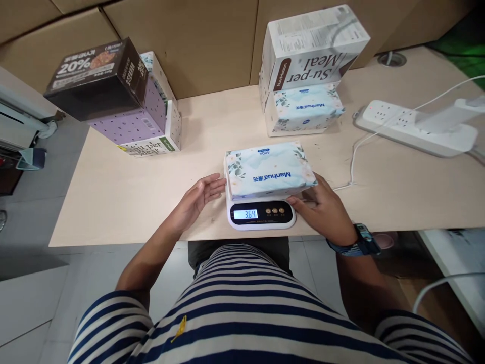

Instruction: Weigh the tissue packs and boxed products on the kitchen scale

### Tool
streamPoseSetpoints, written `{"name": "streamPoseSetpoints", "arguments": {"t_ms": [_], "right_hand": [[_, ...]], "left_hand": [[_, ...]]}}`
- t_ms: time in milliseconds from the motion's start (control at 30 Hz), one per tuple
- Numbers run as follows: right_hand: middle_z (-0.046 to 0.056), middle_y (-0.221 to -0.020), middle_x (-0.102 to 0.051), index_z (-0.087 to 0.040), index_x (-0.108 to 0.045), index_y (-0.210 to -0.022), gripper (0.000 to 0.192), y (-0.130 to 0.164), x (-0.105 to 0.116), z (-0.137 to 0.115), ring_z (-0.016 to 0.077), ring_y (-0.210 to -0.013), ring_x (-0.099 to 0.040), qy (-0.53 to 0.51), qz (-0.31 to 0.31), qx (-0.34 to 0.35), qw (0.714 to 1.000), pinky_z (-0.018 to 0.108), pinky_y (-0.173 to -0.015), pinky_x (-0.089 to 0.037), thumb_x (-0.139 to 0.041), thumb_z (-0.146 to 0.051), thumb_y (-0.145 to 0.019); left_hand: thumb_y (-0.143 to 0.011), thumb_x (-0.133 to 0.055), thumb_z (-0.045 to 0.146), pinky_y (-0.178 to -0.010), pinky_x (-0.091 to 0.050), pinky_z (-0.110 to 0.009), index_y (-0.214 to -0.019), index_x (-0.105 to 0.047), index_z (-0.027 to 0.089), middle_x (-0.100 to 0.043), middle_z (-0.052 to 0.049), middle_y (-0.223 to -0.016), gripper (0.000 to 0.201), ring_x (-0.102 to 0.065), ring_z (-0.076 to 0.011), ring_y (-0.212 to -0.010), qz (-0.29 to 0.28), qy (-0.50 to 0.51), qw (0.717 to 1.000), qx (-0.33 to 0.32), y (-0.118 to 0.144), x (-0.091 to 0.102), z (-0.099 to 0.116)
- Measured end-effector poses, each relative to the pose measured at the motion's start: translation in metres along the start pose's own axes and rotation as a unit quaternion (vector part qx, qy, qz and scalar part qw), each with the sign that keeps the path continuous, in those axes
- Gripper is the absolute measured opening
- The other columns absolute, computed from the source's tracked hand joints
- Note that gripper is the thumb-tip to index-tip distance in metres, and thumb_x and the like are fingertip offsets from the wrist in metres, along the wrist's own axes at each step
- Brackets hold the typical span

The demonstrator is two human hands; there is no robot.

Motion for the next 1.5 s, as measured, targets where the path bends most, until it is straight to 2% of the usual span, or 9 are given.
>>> {"name": "streamPoseSetpoints", "arguments": {"t_ms": [400,567,700,867,1000,1100,1333,1433,1500], "right_hand": [[0.021,-0.181,-0.041,-0.035,-0.007,-0.183,0.104,0.009,-0.009,0.021,0.0416,-0.159,-0.056,-0.065,0.015,0.016,0.998,0.067,-0.121,-0.058,-0.062,-0.072,-0.103],[0.02,-0.186,-0.032,-0.037,-0.006,-0.183,0.1,0.007,-0.012,0.023,0.0432,-0.162,-0.052,-0.096,0.069,0.047,0.992,0.073,-0.126,-0.051,-0.058,-0.072,-0.105],[0.02,-0.181,-0.041,-0.03,-0.021,-0.182,0.102,-0.002,-0.014,-0.006,0.0516,-0.169,-0.037,-0.007,0.052,0.065,0.996,0.084,-0.131,-0.037,-0.059,-0.078,-0.101],[0.019,-0.172,-0.055,-0.025,-0.019,-0.182,0.101,-0.036,-0.021,-0.073,0.0494,-0.163,-0.049,0.062,-0.005,0.144,0.988,0.079,-0.132,-0.041,-0.059,-0.073,-0.103],[0.013,-0.169,-0.06,-0.03,-0.02,-0.182,0.082,-0.086,-0.053,-0.13,0.038,-0.153,-0.063,0.046,-0.114,0.282,0.952,0.073,-0.139,-0.035,-0.053,-0.055,-0.111],[0.022,-0.161,-0.066,-0.014,-0.032,-0.177,0.071,-0.122,-0.095,-0.172,0.0358,-0.152,-0.062,0.1,-0.202,0.327,0.918,0.07,-0.14,-0.032,-0.049,-0.04,-0.113],[0.026,-0.145,-0.073,-0.008,-0.025,-0.176,0.065,-0.166,-0.171,-0.224,0.0343,-0.123,-0.074,0.25,-0.296,0.34,0.857,0.051,-0.114,-0.052,-0.037,-0.025,-0.115],[0.027,-0.144,-0.074,-0.006,-0.023,-0.176,0.066,-0.169,-0.182,-0.227,0.036,-0.123,-0.073,0.25,-0.294,0.343,0.856,0.051,-0.11,-0.052,-0.037,-0.028,-0.115],[0.027,-0.143,-0.075,-0.005,-0.017,-0.177,0.072,-0.167,-0.186,-0.225,0.0363,-0.123,-0.073,0.239,-0.299,0.337,0.86,0.05,-0.107,-0.053,-0.04,-0.033,-0.115]], "left_hand": [[-0.103,-0.063,0.072,-0.134,-0.042,-0.06,-0.151,-0.071,0.032,-0.058,-0.007,-0.173,0.063,-0.044,-0.0383,-0.168,-0.025,-0.005,0.999,-0.04,0.003,-0.004,0.002],[-0.106,-0.054,0.076,-0.144,-0.027,-0.062,-0.169,-0.05,0.044,-0.023,0.002,-0.191,0.071,-0.013,-0.0371,-0.18,-0.04,-0.083,0.992,-0.09,0.005,-0.001,-0.006],[-0.104,-0.07,0.061,-0.147,-0.006,-0.06,-0.179,-0.019,0.052,0.015,0.012,-0.191,0.091,0.015,-0.0349,-0.18,-0.072,-0.266,0.947,-0.163,0.008,-0.008,-0.008],[-0.105,-0.069,0.053,-0.149,-0.007,-0.056,-0.182,-0.001,0.042,0.002,0.003,-0.194,0.103,0.001,-0.0365,-0.181,-0.078,-0.31,0.929,-0.185,0.034,-0.007,0.013],[-0.104,-0.07,0.054,-0.149,-0.004,-0.049,-0.182,-0.02,0.037,-0.01,0.0,-0.194,0.094,0.0,-0.0333,-0.181,0.095,-0.368,0.889,-0.256,0.065,0.029,0.044],[-0.11,-0.057,0.059,-0.148,-0.009,-0.047,-0.178,-0.028,0.025,-0.023,-0.011,-0.19,0.082,-0.016,-0.032,-0.179,0.232,-0.434,0.824,-0.283,0.073,0.076,0.061],[-0.103,-0.051,0.065,-0.121,-0.049,-0.067,-0.122,-0.063,0.017,-0.073,-0.028,-0.134,0.053,-0.067,-0.0481,-0.131,0.344,-0.562,0.752,-0.024,0.065,0.165,0.053],[-0.109,-0.039,0.055,-0.134,-0.033,-0.069,-0.121,-0.063,0.013,-0.067,-0.032,-0.144,0.05,-0.058,-0.0481,-0.147,0.358,-0.578,0.733,-0.031,0.062,0.172,0.049],[-0.11,-0.037,0.051,-0.142,-0.011,-0.07,-0.129,-0.063,0.007,-0.05,-0.035,-0.167,0.055,-0.029,-0.0487,-0.17,0.372,-0.592,0.714,-0.037,0.059,0.173,0.048]]}}
Point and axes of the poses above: each hand's wrist, its own y-axis away from the middle knuckle, its own x-axis out of the back of the hand, z = x × y, the point moved 1 cm from there along -y, towards the middle knuckle
